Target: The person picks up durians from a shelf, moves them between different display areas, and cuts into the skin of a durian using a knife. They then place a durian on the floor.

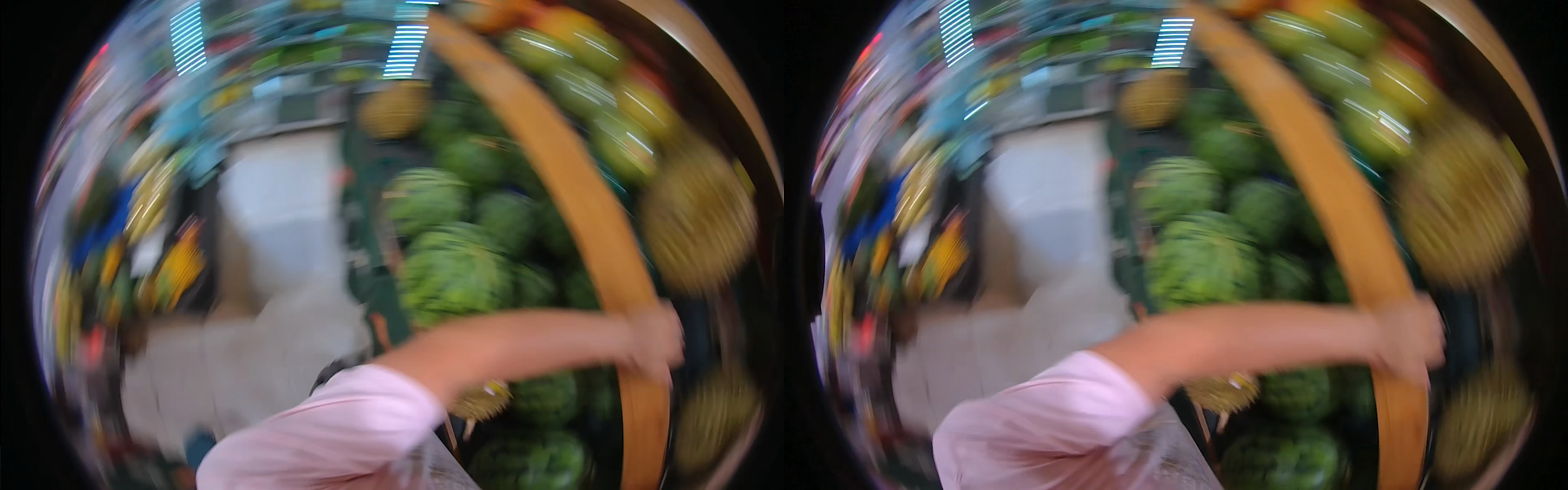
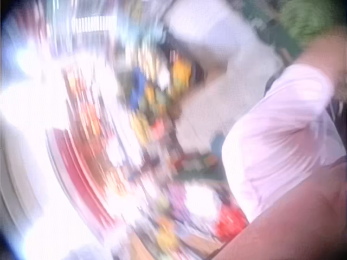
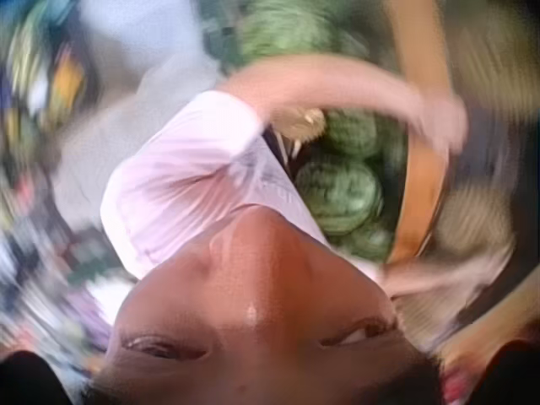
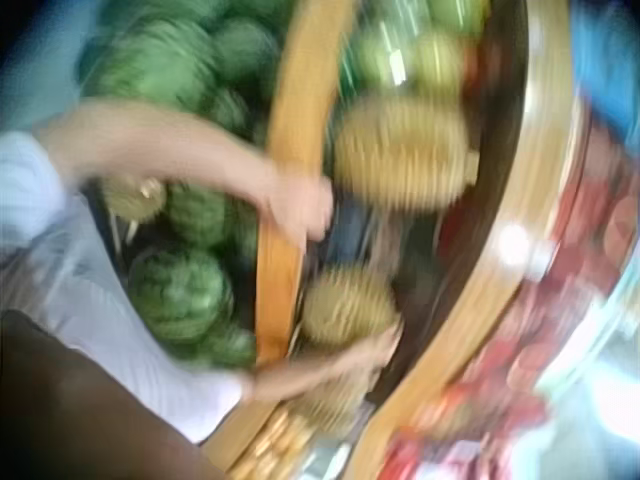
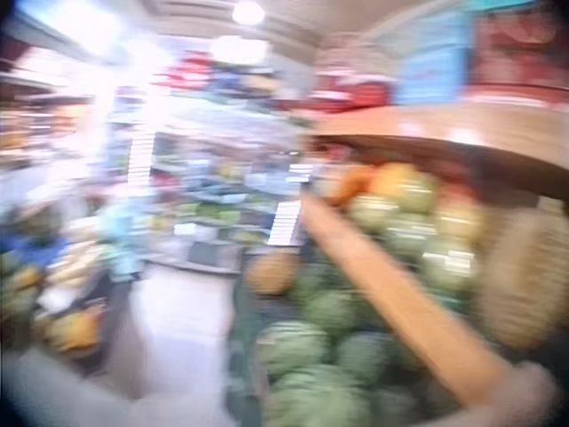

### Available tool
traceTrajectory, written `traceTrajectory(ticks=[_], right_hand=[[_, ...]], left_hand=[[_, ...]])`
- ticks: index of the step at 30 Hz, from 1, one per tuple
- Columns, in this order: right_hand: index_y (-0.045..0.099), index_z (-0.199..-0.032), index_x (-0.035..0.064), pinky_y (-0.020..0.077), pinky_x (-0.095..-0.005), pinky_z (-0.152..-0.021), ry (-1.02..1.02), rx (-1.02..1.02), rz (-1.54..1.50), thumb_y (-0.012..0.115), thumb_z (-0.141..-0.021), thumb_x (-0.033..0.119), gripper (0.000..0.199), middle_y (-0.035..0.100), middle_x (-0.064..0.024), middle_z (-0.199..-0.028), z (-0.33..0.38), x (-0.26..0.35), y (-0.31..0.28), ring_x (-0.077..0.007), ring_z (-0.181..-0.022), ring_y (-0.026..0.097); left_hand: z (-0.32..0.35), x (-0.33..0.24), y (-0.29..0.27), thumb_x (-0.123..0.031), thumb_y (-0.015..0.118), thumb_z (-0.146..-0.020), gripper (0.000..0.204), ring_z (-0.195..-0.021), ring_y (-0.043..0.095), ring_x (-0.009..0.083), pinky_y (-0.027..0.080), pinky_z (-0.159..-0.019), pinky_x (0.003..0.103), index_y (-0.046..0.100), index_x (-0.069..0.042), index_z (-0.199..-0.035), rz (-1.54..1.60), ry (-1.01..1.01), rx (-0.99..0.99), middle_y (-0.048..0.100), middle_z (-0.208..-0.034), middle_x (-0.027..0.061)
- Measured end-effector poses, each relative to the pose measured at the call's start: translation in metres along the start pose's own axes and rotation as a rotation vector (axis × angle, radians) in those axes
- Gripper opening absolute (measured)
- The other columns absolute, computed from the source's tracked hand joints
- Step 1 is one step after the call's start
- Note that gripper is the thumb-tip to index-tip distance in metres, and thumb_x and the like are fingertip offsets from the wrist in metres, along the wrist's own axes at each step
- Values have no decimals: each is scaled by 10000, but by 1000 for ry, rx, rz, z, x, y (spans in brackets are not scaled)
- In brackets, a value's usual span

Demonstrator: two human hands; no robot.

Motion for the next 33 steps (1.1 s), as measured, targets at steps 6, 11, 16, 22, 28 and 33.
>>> traceTrajectory(ticks=[6, 11, 16, 22, 28, 33], right_hand=[[687, -1242, -5, 479, -328, -970, 9, -79, 425, 595, -1000, 363, 450, 720, -163, -1180, -12, -12, -45, -226, -1114, 666], [749, -950, -50, 491, -304, -688, 286, 168, 241, 696, -924, 369, 424, 719, -81, -801, -14, 29, -55, -131, -680, 636], [751, -917, -42, 502, -317, -666, 304, 211, 150, 731, -887, 347, 390, 708, -74, -773, -25, 29, -62, -130, -667, 638], [747, -930, -47, 504, -330, -732, 297, 168, 321, 695, -905, 383, 434, 708, -94, -784, -28, 22, -50, -146, -713, 645], [774, -1033, 11, 514, -319, -778, 312, 109, 453, 681, -910, 421, 438, 749, -96, -869, -27, 21, -45, -148, -792, 680], [758, -854, -52, 546, -404, -793, 359, -93, 285, 761, -807, 294, 350, 732, -210, -815, -14, 44, -27, -305, -798, 714]], left_hand=[[-10, -1, 2, -421, 728, -822, 325, -802, 600, 238, 466, -743, 386, 614, -117, -846, -128, 145, -63, 573, -783, 42], [-13, -14, 3, -393, 706, -863, 336, -862, 619, 249, 472, -779, 387, 655, -89, -996, -125, 127, 10, 623, -865, 52], [-17, -18, -1, -378, 714, -862, 357, -900, 627, 269, 478, -815, 401, 663, -74, -1044, -130, 132, 25, 642, -901, 73], [-15, -18, -3, -356, 720, -855, 375, -914, 639, 275, 481, -822, 405, 663, -54, -1070, -142, 139, 28, 661, -935, 76], [-18, -20, 2, -360, 710, -862, 371, -919, 630, 287, 479, -814, 408, 672, -66, -1086, -195, 147, 10, 672, -973, 90], [-13, -12, 1, -361, 701, -872, 376, -928, 632, 283, 477, -804, 399, 669, -66, -1102, -220, 132, 41, 666, -974, 95]])
Point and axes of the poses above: each hand's wrist, its own z-axis away from the middle knuckle, its own y-axis out of the palm, x = y × z, the point moved 1 cm from there along -z, towards the middle knuckle
